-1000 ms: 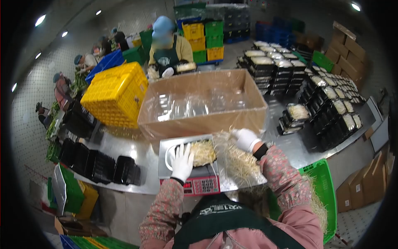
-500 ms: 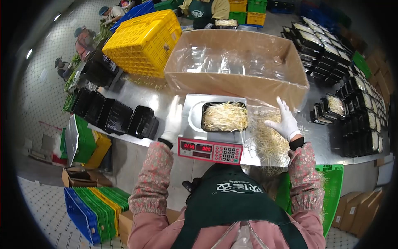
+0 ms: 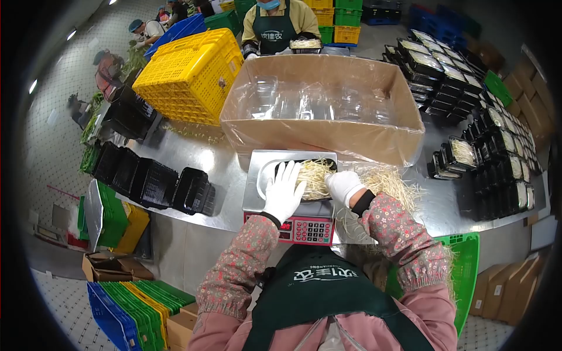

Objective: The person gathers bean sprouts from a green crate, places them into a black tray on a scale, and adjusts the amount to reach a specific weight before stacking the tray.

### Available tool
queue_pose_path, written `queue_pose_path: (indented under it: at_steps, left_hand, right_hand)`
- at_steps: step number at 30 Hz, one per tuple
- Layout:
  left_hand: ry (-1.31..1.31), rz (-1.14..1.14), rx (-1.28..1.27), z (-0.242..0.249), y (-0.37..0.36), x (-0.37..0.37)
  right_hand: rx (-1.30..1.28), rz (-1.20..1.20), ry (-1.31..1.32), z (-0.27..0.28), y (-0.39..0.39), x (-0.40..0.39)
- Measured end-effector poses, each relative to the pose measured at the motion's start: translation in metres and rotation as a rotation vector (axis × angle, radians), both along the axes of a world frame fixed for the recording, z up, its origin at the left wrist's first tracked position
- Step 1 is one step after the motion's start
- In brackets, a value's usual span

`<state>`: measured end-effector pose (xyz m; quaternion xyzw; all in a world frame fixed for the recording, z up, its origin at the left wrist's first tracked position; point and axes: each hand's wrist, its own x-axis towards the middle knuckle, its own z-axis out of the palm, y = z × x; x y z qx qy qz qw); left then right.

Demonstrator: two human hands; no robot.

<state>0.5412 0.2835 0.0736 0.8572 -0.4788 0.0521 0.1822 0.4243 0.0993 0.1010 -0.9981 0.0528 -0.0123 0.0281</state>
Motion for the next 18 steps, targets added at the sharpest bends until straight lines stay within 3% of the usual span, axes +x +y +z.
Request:
queue_pose_path:
  at_steps: [8, 13, 16, 18]
  left_hand:
    - [-0.035, 0.002, 0.116, 0.006, -0.001, -0.001]
    - [-0.012, -0.052, 0.097, 0.007, 0.002, 0.002]
    - [0.165, -0.099, -0.086, 0.008, 0.008, 0.008]
    - [0.208, -0.124, -0.234, 0.013, 0.018, 0.020]
  right_hand:
    - [0.168, -0.144, -0.008, 0.036, -0.027, -0.026]
    - [0.291, -0.252, -0.162, 0.059, -0.073, -0.070]
    - [0.348, -0.371, -0.184, 0.062, -0.089, -0.096]
    - [0.397, -0.415, -0.248, 0.033, -0.107, -0.116]
